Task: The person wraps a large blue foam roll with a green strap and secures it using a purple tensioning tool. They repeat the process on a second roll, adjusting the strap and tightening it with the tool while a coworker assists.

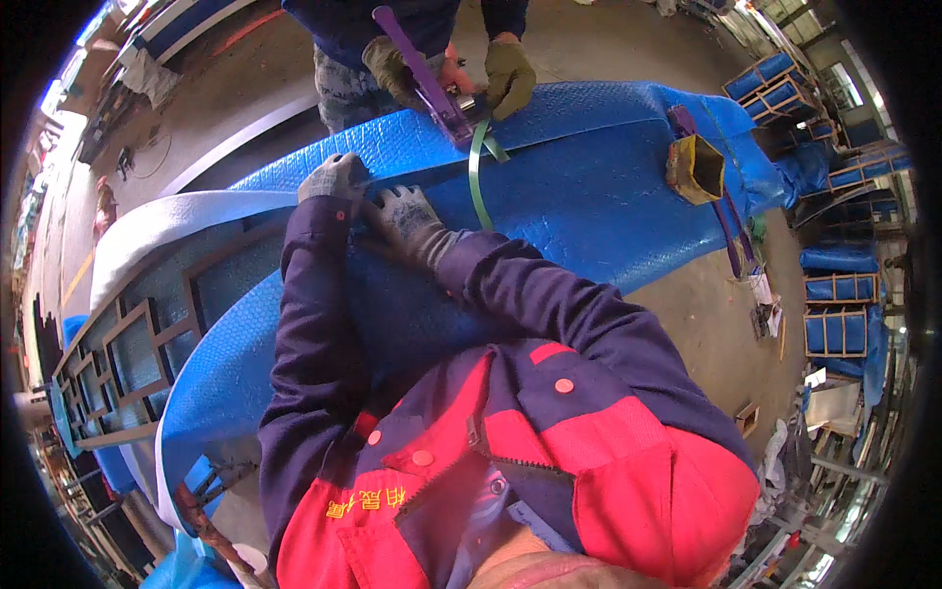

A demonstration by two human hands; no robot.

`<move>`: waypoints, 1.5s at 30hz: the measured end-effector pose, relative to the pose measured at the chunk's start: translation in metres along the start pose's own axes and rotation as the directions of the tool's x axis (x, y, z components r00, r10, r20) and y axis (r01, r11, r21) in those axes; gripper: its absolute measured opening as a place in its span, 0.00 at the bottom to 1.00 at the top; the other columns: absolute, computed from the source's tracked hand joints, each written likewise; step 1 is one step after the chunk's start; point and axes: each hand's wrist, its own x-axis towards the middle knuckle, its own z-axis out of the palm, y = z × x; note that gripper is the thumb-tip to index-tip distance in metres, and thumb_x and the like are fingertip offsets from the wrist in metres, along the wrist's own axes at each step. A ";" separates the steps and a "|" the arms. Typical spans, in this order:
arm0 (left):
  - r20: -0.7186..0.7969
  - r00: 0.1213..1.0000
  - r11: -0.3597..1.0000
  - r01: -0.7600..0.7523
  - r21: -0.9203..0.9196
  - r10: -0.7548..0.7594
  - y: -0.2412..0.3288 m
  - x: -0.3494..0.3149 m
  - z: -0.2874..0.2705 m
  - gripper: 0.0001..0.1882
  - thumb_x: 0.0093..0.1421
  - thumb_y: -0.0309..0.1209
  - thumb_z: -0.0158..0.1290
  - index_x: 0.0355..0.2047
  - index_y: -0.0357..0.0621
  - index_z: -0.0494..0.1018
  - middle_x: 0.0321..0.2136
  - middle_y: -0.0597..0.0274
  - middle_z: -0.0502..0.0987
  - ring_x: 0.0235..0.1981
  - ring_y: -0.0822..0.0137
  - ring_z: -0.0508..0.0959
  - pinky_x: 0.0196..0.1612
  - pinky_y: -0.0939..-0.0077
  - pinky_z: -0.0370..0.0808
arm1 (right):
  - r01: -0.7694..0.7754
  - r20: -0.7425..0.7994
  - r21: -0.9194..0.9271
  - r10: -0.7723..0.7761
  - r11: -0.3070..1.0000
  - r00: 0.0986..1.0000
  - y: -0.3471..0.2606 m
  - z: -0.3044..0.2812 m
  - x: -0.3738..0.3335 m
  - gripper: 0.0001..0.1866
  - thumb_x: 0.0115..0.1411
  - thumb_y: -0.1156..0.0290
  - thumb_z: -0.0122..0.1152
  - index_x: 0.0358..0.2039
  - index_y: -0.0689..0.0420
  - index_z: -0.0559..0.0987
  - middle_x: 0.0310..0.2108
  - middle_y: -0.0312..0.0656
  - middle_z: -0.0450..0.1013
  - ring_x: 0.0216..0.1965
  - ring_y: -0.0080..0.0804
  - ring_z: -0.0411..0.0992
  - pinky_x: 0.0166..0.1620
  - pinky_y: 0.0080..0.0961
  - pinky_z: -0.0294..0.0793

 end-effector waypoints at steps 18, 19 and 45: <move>-0.234 0.972 0.963 -0.066 -0.260 0.004 -0.042 -0.006 0.063 0.14 0.54 0.37 0.64 0.42 0.54 0.79 0.42 0.55 0.79 0.48 0.48 0.80 0.47 0.57 0.78 | -0.070 0.152 -0.024 0.073 0.997 0.986 0.006 -0.003 0.036 0.24 0.62 0.50 0.61 0.53 0.49 0.78 0.39 0.50 0.81 0.42 0.52 0.80 0.48 0.48 0.78; -0.264 0.964 0.962 -0.070 -0.264 -0.003 -0.041 -0.010 0.069 0.14 0.54 0.38 0.64 0.41 0.53 0.78 0.42 0.54 0.79 0.47 0.47 0.80 0.46 0.55 0.79 | -0.157 0.276 -0.093 0.177 0.983 0.945 -0.010 -0.019 0.031 0.28 0.61 0.50 0.62 0.56 0.52 0.76 0.42 0.52 0.81 0.45 0.53 0.80 0.50 0.47 0.78; -0.344 0.939 0.985 -0.049 -0.168 -0.012 -0.003 -0.031 0.046 0.07 0.57 0.35 0.61 0.37 0.53 0.79 0.41 0.59 0.80 0.45 0.49 0.80 0.47 0.53 0.78 | -0.050 -0.211 -0.092 0.030 0.995 0.977 0.134 -0.041 -0.084 0.30 0.59 0.55 0.69 0.57 0.57 0.76 0.58 0.51 0.70 0.61 0.52 0.66 0.65 0.48 0.62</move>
